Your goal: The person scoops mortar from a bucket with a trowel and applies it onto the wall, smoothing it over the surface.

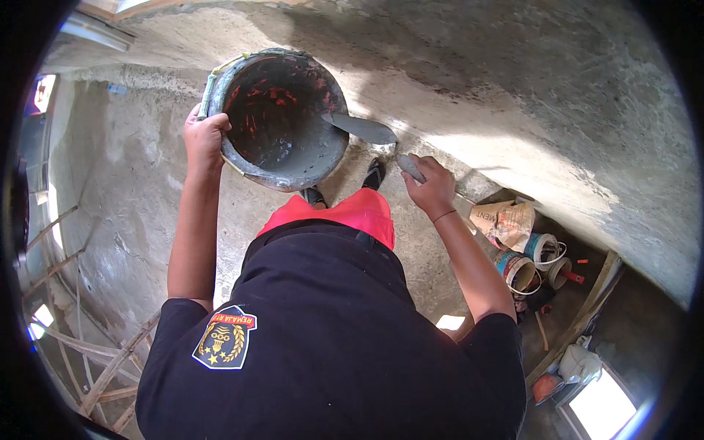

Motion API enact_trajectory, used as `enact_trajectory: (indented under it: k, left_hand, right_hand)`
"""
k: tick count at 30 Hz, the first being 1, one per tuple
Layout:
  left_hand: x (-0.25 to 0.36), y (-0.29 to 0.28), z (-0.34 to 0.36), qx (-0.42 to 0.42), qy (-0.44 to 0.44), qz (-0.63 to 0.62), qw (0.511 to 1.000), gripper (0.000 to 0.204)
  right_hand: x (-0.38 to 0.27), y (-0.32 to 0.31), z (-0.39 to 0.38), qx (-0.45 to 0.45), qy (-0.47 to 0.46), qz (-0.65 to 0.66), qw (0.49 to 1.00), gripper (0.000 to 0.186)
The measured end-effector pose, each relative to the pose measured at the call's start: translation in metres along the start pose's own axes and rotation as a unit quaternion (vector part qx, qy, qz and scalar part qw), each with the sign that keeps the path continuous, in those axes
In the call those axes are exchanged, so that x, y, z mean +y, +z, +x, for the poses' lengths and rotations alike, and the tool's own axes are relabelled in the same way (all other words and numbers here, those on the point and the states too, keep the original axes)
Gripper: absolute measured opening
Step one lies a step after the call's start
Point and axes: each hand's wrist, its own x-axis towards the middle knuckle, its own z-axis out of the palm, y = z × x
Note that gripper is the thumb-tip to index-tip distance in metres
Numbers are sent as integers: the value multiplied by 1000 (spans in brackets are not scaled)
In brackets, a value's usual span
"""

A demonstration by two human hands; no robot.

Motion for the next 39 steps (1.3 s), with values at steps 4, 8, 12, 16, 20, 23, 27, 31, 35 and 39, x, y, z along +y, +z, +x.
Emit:
enact_trajectory:
  k: [4,8,12,16,20,23,27,31,35,39]
  left_hand:
    - [-1,10,-2,2,4,33,999,26]
    - [-3,26,-11,4,4,36,999,26]
    - [-7,36,-18,26,6,37,999,23]
    - [-18,47,-25,34,2,24,999,23]
    - [-28,52,-31,50,-7,25,998,25]
    - [-37,53,-34,69,-17,32,997,26]
    - [-43,53,-42,84,-21,43,995,27]
    - [-46,53,-46,98,-22,60,993,26]
    - [-48,50,-48,108,-19,63,992,25]
    - [-46,51,-47,114,-21,58,992,25]
  right_hand:
    - [12,0,0,41,-50,-3,998,36]
    - [29,-5,3,14,-5,2,1000,37]
    - [55,-18,3,20,13,67,997,38]
    - [97,-29,-3,12,29,57,998,35]
    - [122,-48,1,-85,126,33,988,39]
    - [145,-55,3,-78,116,40,989,43]
    - [156,-63,13,-32,91,-18,995,42]
    - [169,-63,24,-41,113,-12,993,42]
    - [176,-64,33,-47,84,-26,995,43]
    - [175,-64,42,-38,77,-35,996,40]
